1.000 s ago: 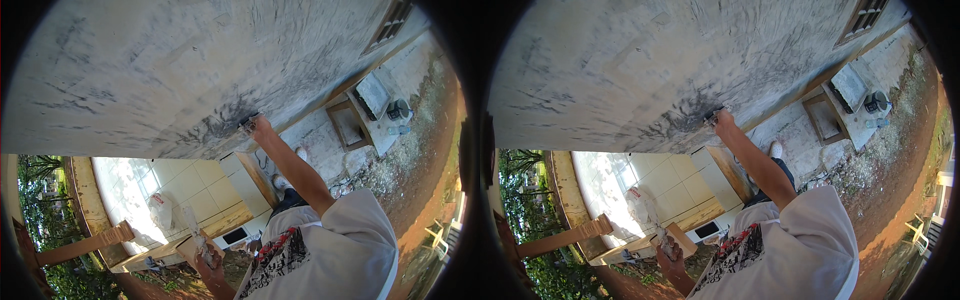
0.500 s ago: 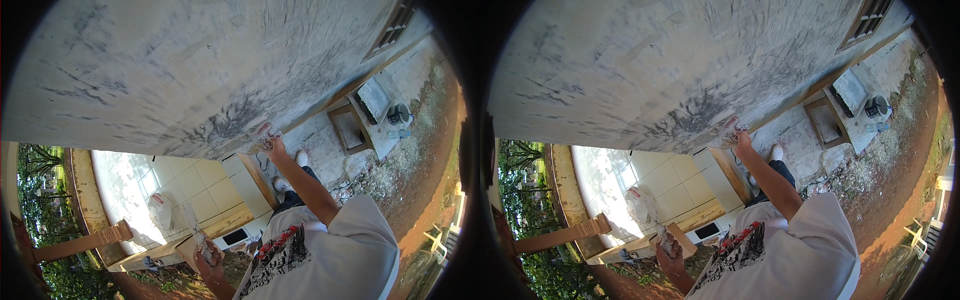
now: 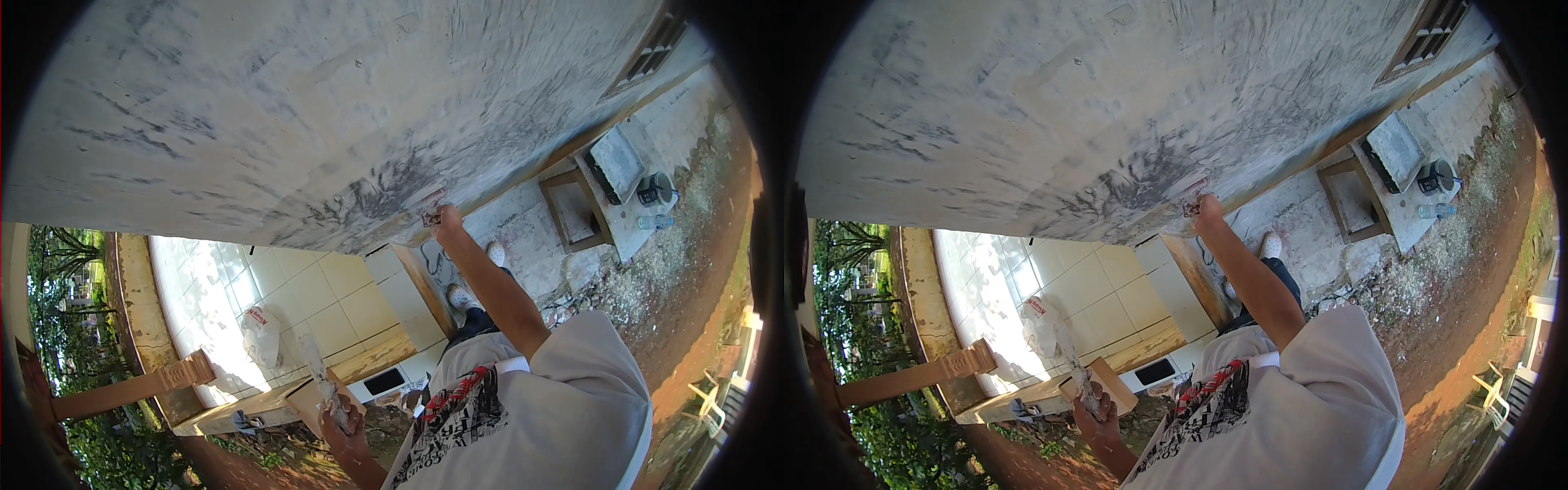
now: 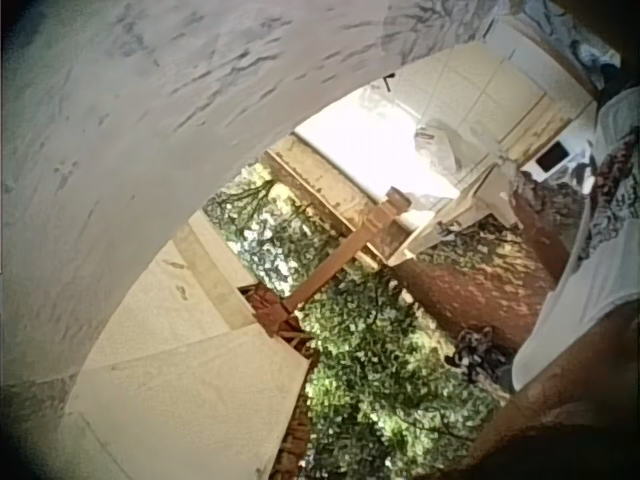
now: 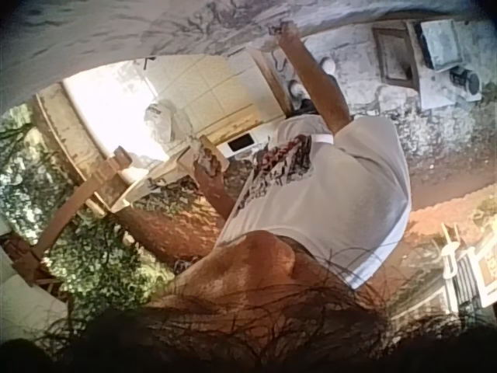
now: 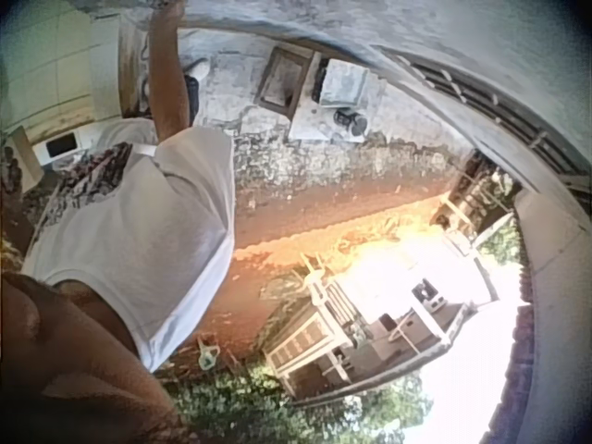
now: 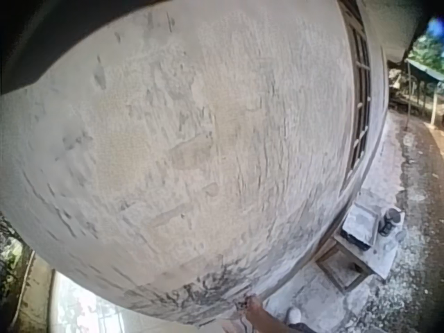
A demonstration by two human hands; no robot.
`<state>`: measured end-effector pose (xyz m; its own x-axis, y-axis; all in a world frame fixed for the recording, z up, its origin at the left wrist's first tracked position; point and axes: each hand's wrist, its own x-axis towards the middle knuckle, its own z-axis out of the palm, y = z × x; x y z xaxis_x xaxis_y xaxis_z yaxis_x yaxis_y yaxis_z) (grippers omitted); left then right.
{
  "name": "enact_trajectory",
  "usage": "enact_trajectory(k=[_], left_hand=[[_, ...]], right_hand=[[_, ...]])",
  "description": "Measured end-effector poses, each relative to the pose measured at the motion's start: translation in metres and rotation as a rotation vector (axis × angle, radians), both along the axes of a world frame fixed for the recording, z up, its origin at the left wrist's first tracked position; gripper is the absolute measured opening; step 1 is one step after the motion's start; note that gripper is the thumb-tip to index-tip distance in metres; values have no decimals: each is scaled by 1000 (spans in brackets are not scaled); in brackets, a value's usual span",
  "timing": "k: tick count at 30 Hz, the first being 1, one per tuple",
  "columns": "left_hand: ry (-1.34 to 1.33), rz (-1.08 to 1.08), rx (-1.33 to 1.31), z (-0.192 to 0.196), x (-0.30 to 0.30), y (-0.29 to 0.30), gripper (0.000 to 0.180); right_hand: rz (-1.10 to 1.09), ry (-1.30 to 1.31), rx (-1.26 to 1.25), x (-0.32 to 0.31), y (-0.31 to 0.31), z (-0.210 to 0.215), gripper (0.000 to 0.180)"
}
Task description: The person applies wall putty to a wall using a spatula and a putty knife, smoothing the putty onto the surface.
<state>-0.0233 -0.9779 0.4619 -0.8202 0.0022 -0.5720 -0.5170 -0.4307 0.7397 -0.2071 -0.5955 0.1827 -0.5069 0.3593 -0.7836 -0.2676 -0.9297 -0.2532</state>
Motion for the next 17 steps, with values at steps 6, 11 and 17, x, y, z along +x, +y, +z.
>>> enact_trajectory(k=[6,11,17], left_hand=[[60,-35,10,-5,1,-4,32],[82,-109,30,-9,-1,-7,35],[47,-107,62,-18,0,-18,42]], right_hand=[[47,-57,48,-2,8,54,7],[11,-5,45,-3,15,55,13],[115,64,144,0,4,108,6]])
